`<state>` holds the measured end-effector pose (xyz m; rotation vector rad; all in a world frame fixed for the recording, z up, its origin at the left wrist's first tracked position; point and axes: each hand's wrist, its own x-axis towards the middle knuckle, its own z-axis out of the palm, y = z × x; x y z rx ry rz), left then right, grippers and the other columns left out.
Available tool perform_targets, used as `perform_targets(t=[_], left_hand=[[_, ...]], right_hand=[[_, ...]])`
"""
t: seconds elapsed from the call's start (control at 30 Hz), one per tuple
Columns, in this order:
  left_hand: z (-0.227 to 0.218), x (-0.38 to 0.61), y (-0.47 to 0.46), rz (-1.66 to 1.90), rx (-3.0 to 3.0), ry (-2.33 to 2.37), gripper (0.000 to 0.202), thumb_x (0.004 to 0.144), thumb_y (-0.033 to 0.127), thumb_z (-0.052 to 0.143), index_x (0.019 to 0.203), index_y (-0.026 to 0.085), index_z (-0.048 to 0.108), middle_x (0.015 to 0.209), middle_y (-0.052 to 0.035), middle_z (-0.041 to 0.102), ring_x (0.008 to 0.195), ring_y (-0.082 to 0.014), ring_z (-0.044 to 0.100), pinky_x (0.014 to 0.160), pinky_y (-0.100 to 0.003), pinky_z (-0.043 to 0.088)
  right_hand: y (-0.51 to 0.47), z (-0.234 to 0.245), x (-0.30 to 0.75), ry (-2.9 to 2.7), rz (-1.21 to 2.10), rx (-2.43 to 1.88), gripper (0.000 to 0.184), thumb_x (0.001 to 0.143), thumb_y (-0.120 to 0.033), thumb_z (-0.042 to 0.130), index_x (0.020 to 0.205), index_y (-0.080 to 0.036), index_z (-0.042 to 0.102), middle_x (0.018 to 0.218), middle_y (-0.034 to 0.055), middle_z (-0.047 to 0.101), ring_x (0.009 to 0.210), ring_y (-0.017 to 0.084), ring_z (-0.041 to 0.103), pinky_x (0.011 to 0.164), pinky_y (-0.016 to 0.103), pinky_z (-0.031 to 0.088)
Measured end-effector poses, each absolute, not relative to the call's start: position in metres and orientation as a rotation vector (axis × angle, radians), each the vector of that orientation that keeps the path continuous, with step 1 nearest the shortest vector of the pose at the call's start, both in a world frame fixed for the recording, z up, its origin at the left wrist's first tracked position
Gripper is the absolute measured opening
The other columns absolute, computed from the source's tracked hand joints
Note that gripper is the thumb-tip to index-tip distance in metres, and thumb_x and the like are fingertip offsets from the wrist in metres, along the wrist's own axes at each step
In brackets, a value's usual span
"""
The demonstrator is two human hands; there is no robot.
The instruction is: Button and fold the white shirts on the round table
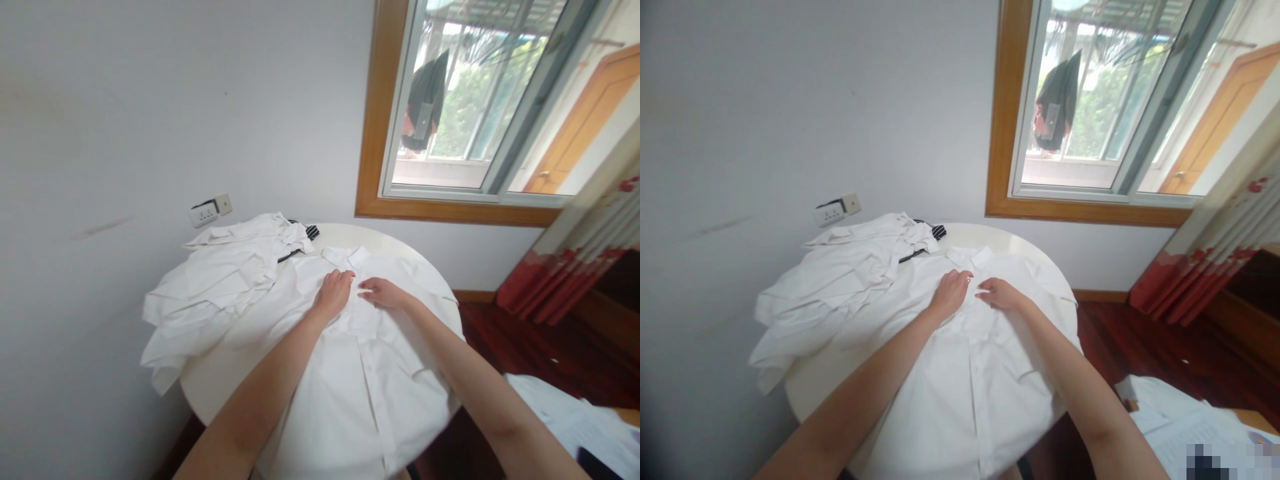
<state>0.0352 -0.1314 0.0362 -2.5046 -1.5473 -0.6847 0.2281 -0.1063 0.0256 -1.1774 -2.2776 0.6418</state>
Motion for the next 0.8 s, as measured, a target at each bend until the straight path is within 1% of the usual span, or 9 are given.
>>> perform_targets(t=[0.07, 0.17, 0.27, 0.4, 0.5, 0.6, 0.67, 0.73, 0.8], left_hand=[[0.043, 0.038, -0.137, -0.63, -2.486, -1.498, 0.032, 0.094, 0.019, 0.032, 0.118, 0.018, 0.052, 0.104, -0.0105, 0.059, 0.104, -0.0253, 0.047, 0.09, -0.041, 0.035], [0.066, 0.039, -0.15, -0.579, -2.457, -1.423, 0.027, 0.092, 0.019, 0.037, 0.109, 0.019, 0.058, 0.106, -0.0121, 0.057, 0.107, -0.027, 0.044, 0.091, -0.043, 0.033], [0.098, 0.028, -0.162, -0.566, -2.435, -1.378, 0.024, 0.091, 0.023, 0.041, 0.103, 0.02, 0.061, 0.108, -0.0118, 0.057, 0.11, -0.0272, 0.042, 0.094, -0.044, 0.032], [0.128, -0.015, -0.156, -0.469, -2.411, -1.52, 0.031, 0.093, 0.027, 0.035, 0.096, 0.019, 0.065, 0.096, -0.0106, 0.063, 0.105, -0.0251, 0.05, 0.092, -0.04, 0.036], [0.134, -0.058, -0.138, -0.473, -2.515, -1.687, 0.034, 0.091, 0.031, 0.035, 0.092, 0.02, 0.067, 0.099, -0.007, 0.067, 0.099, -0.0217, 0.057, 0.088, -0.034, 0.042], [0.134, -0.098, -0.119, -0.71, -2.741, -1.829, 0.042, 0.09, 0.041, 0.033, 0.091, 0.019, 0.068, 0.099, -0.0037, 0.07, 0.093, -0.0181, 0.062, 0.085, -0.028, 0.045], [0.136, -0.12, -0.111, -0.751, -2.803, -1.903, 0.046, 0.087, 0.049, 0.035, 0.092, 0.018, 0.069, 0.096, -0.0047, 0.072, 0.092, -0.0191, 0.064, 0.086, -0.029, 0.046], [0.138, -0.135, -0.105, -0.65, -2.888, -1.934, 0.049, 0.084, 0.054, 0.04, 0.093, 0.017, 0.07, 0.096, -0.0053, 0.072, 0.093, -0.0205, 0.064, 0.088, -0.03, 0.047], [0.136, -0.144, -0.101, -0.585, -2.94, -1.891, 0.049, 0.082, 0.058, 0.044, 0.096, 0.019, 0.071, 0.102, -0.0045, 0.072, 0.098, -0.0214, 0.064, 0.091, -0.029, 0.045]], right_hand=[[-0.11, 0.026, 0.225, -2.287, 0.563, -1.196, 0.031, 0.082, -0.043, 0.057, 0.095, -0.019, 0.072, 0.108, 0.008, 0.069, 0.094, 0.019, 0.064, 0.085, 0.027, 0.046], [-0.115, 0.027, 0.222, -2.284, 0.462, -1.224, 0.03, 0.086, -0.038, 0.051, 0.098, -0.017, 0.069, 0.103, 0.0085, 0.07, 0.092, 0.019, 0.063, 0.084, 0.026, 0.045], [-0.121, 0.03, 0.223, -2.291, 0.384, -1.278, 0.027, 0.088, -0.036, 0.048, 0.09, -0.017, 0.067, 0.091, 0.0075, 0.07, 0.084, 0.018, 0.062, 0.077, 0.025, 0.043], [-0.131, 0.038, 0.228, -2.293, 0.37, -1.347, 0.029, 0.091, -0.039, 0.042, 0.08, -0.018, 0.06, 0.079, 0.0048, 0.065, 0.073, 0.016, 0.057, 0.068, 0.023, 0.039], [-0.141, 0.045, 0.229, -2.277, 0.386, -1.341, 0.031, 0.093, -0.039, 0.036, 0.077, -0.019, 0.054, 0.077, 0.0044, 0.062, 0.072, 0.016, 0.055, 0.067, 0.024, 0.038], [-0.149, 0.051, 0.233, -2.22, 0.4, -1.312, 0.032, 0.094, -0.041, 0.032, 0.075, -0.02, 0.049, 0.074, 0.0025, 0.058, 0.071, 0.016, 0.053, 0.068, 0.025, 0.037], [-0.152, 0.055, 0.238, -2.162, 0.419, -1.297, 0.034, 0.093, -0.044, 0.031, 0.073, -0.021, 0.046, 0.071, 0.0, 0.055, 0.069, 0.015, 0.051, 0.067, 0.025, 0.037], [-0.155, 0.059, 0.247, -2.095, 0.429, -1.303, 0.037, 0.092, -0.049, 0.031, 0.071, -0.021, 0.044, 0.066, -0.002, 0.051, 0.066, 0.014, 0.048, 0.064, 0.024, 0.037], [-0.16, 0.062, 0.258, -2.027, 0.409, -1.34, 0.04, 0.091, -0.053, 0.031, 0.068, -0.021, 0.042, 0.063, -0.003, 0.048, 0.063, 0.014, 0.046, 0.061, 0.024, 0.035]])
